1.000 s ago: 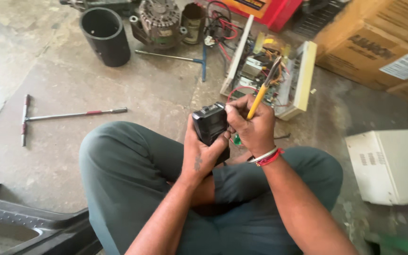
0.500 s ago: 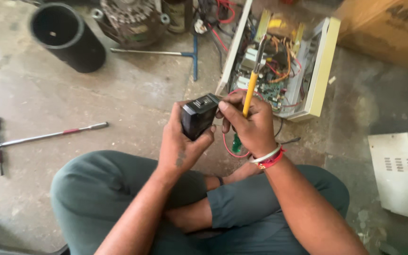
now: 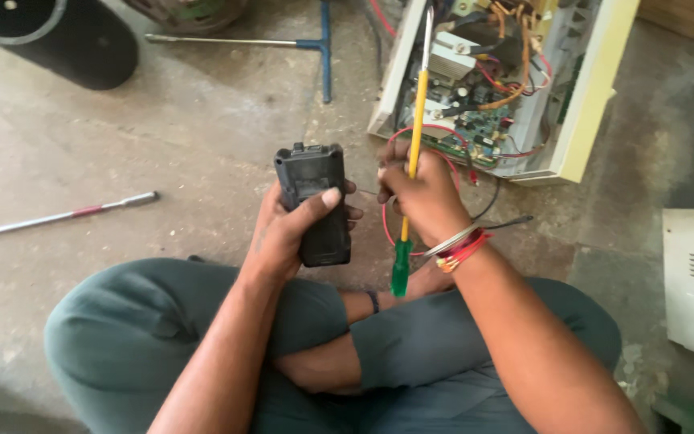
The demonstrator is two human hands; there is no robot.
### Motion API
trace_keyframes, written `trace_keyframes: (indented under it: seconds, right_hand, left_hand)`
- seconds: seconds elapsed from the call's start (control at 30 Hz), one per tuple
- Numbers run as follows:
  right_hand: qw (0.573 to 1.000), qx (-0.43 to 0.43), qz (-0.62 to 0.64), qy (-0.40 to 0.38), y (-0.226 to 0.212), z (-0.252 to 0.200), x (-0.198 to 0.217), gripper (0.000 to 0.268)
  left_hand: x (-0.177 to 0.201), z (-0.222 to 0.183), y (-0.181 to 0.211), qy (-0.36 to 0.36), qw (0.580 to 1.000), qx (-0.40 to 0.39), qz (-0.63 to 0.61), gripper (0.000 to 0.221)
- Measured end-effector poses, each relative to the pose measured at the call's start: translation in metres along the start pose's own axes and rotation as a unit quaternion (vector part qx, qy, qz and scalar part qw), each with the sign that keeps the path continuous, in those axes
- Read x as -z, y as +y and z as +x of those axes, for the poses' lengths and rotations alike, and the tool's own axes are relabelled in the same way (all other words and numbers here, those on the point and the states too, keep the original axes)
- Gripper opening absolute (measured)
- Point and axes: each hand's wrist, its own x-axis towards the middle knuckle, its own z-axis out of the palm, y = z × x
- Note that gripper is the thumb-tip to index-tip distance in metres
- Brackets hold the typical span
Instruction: The person uses a screwdriver to pry open and unscrew the casing of a handheld electronic device, exposing its internal circuit board.
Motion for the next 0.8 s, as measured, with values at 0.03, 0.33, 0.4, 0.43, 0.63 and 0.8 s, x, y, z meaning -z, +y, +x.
trace_keyframes:
  seconds: [0.03,0.33,0.4,0.43,0.63,0.8]
  right_hand:
    - [0.998,-0.058,0.011,-0.014,-0.001,0.003,0.003,0.013]
    - [0.997,0.0,-0.061,-0.042,-0.038,-0.027,0.004,0.031]
    - [0.978,0.07,-0.194,-0.043,-0.056,-0.047,-0.003,0.034]
    - [0.949,0.121,-0.289,-0.029,-0.063,-0.061,-0.006,0.037]
    - [0.863,0.264,-0.431,0.01,-0.074,-0.082,-0.041,0.039]
    - [0.875,0.238,-0.423,-0.006,-0.057,-0.062,-0.054,0.038]
  left_hand:
    - [0.003,0.0,-0.001,0.011,1.0,-0.013,0.017,0.041]
    - [0.004,0.002,0.033,0.137,0.964,-0.121,0.195,0.04]
    - [0.009,0.011,0.048,0.144,0.95,-0.135,0.242,0.038]
    - [0.012,0.016,0.054,0.158,0.928,-0.168,0.294,0.036]
    - [0.029,0.042,0.053,0.217,0.844,-0.264,0.414,0.039]
    - [0.041,0.059,0.046,0.255,0.841,-0.208,0.429,0.047]
